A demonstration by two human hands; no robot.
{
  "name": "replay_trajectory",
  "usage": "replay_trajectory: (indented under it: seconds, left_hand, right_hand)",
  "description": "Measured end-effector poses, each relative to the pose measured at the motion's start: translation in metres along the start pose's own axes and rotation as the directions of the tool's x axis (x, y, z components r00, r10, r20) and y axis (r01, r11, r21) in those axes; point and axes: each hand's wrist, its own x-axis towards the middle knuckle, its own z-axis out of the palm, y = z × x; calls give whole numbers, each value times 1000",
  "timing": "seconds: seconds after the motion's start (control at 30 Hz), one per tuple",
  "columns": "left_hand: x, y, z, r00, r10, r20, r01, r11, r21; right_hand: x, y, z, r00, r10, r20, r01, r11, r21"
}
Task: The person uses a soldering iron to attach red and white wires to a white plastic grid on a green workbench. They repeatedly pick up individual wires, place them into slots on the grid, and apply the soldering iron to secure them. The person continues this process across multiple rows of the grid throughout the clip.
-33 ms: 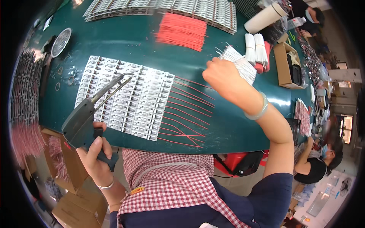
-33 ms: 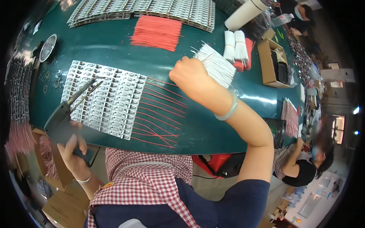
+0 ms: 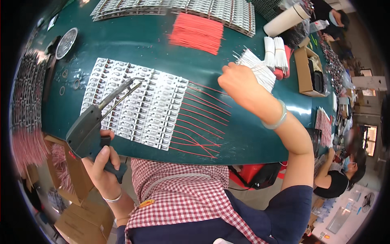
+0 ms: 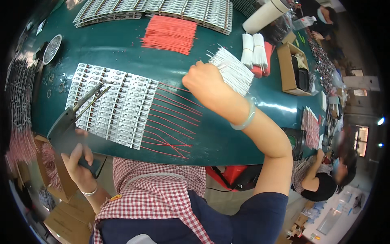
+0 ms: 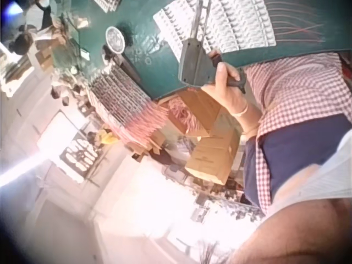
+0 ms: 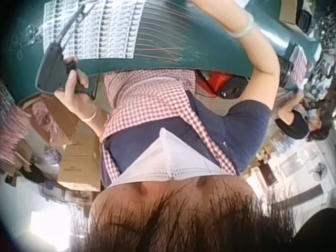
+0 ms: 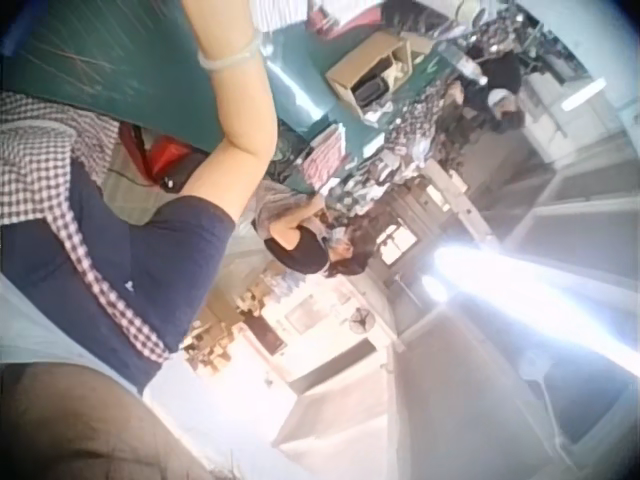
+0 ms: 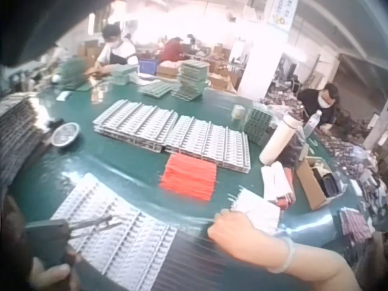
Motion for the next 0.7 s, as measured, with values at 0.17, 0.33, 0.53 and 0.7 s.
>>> replay_trajectory:
  seconds: [0.17,0.33,0.53,0.7]
  left_hand:
    - [0,-6,0,999,6,-42,-5,1000,15]
    - [-1,-17,30,999,-31,-30,32,999,6]
    - [-13,-26,40,982,-169,84,172,985,-22]
    - [-18,-28,51,968,-218,125,196,966,171]
  right_hand:
    - [1,0,0,992,58,-115,-51,997,62]
    - [5,-19,20,855,222,-469,-4,906,423]
    - [13,-66,58,733,336,-591,110,799,591]
    - [14,-71,62,730,341,-593,99,805,585]
